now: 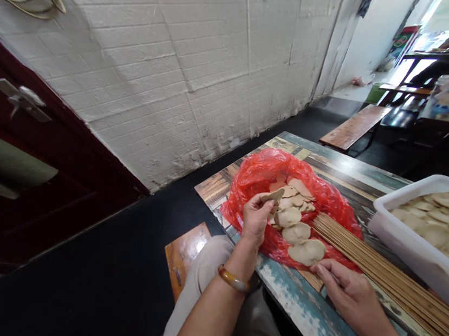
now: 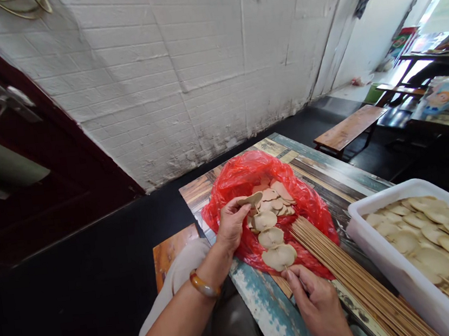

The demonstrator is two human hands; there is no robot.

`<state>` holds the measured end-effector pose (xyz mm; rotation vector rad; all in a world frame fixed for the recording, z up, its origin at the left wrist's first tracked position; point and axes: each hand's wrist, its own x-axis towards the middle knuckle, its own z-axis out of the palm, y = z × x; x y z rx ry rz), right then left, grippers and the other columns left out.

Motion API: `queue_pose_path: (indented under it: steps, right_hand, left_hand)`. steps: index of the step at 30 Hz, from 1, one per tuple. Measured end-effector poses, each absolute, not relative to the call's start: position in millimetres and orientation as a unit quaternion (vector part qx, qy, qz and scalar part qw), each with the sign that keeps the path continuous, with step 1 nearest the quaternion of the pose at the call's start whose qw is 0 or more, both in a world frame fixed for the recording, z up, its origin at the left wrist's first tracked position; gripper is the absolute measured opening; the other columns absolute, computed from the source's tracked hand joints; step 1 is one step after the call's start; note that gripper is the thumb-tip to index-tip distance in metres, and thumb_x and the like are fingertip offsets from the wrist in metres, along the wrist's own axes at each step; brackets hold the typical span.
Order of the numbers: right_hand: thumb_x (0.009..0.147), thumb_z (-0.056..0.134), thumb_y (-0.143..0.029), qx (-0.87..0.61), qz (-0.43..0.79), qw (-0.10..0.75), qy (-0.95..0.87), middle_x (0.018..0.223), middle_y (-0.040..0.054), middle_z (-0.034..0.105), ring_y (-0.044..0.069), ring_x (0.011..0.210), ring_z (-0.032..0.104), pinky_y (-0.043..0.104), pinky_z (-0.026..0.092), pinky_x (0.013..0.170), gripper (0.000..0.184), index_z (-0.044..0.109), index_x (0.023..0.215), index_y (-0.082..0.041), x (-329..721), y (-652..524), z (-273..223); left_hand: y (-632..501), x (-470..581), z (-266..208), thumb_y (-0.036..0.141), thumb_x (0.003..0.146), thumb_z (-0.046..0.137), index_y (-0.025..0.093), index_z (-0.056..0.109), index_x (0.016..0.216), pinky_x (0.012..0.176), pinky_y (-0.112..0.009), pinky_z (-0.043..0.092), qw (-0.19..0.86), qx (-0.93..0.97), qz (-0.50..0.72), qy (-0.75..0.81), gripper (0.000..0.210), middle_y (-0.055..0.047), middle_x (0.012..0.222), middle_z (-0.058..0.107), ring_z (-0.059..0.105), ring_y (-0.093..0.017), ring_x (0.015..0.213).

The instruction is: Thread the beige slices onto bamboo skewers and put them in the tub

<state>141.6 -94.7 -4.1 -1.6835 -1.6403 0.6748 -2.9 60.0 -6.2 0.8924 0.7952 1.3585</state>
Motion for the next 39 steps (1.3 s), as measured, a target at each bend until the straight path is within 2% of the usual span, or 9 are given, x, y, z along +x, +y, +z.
queue_pose_path:
  steps: [13,18,23,27,31,39]
  right_hand:
    - [0.087,0.04,-0.038,-0.647,0.261,0.341,-0.63,0.067,0.0009,0.066,0.014,0.06,0.061,0.019,0.045,0.057,0.031,0.061,0.075,-0.02,141.9,-95.7,-4.7]
    - [0.087,0.039,-0.038,-0.644,0.259,0.345,-0.632,0.065,0.0012,0.065,0.014,0.056,0.06,0.02,0.045,0.055,0.032,0.061,0.075,-0.019,141.3,-95.1,-2.6]
    - [0.088,0.037,-0.039,-0.652,0.247,0.336,-0.633,0.05,-0.0018,0.056,0.013,0.045,0.053,0.02,0.043,0.049,0.034,0.062,0.075,-0.019,141.7,-95.5,-0.8]
    - [0.087,0.038,-0.04,-0.653,0.252,0.34,-0.628,0.053,-0.001,0.057,0.013,0.047,0.054,0.019,0.043,0.049,0.034,0.061,0.075,-0.019,143.2,-96.1,-4.1]
    - [0.087,0.038,-0.042,-0.654,0.282,0.343,-0.613,0.053,-0.0005,0.057,0.012,0.045,0.054,0.019,0.039,0.042,0.034,0.061,0.079,-0.018,144.8,-97.0,-8.2]
    - [0.086,0.039,-0.044,-0.661,0.267,0.325,-0.621,0.05,-0.0018,0.054,0.012,0.042,0.052,0.019,0.039,0.04,0.036,0.063,0.084,-0.018,147.7,-96.9,-11.0]
  left_hand:
    - [60.6,-3.9,-7.9,0.025,0.067,0.066,0.014,0.063,0.081,0.06,-0.022,0.041,0.638,0.394,0.579,0.32,0.019,-0.002,0.069,0.062,0.056,-0.01,0.061]
    - [60.0,-3.9,-6.1,0.025,0.065,0.068,0.013,0.063,0.083,0.059,-0.02,0.04,0.65,0.39,0.566,0.324,0.022,-0.001,0.07,0.061,0.054,-0.008,0.061]
    - [59.1,-3.1,-5.9,0.025,0.061,0.071,0.014,0.063,0.086,0.06,-0.019,0.039,0.661,0.387,0.553,0.328,0.028,0.0,0.071,0.06,0.052,-0.008,0.061]
    - [58.7,-3.5,-7.3,0.024,0.059,0.072,0.015,0.062,0.09,0.063,-0.021,0.041,0.685,0.372,0.54,0.318,0.034,-0.002,0.079,0.062,0.055,-0.01,0.067]
    - [58.1,-5.0,-5.3,0.025,0.06,0.071,0.014,0.061,0.093,0.066,-0.022,0.042,0.705,0.354,0.539,0.296,0.036,-0.004,0.085,0.063,0.057,-0.012,0.072]
    - [59.2,-6.9,-5.3,0.035,0.063,0.07,0.014,0.06,0.09,0.057,-0.024,0.043,0.72,0.315,0.537,0.306,0.036,-0.007,0.08,0.065,0.06,-0.014,0.064]
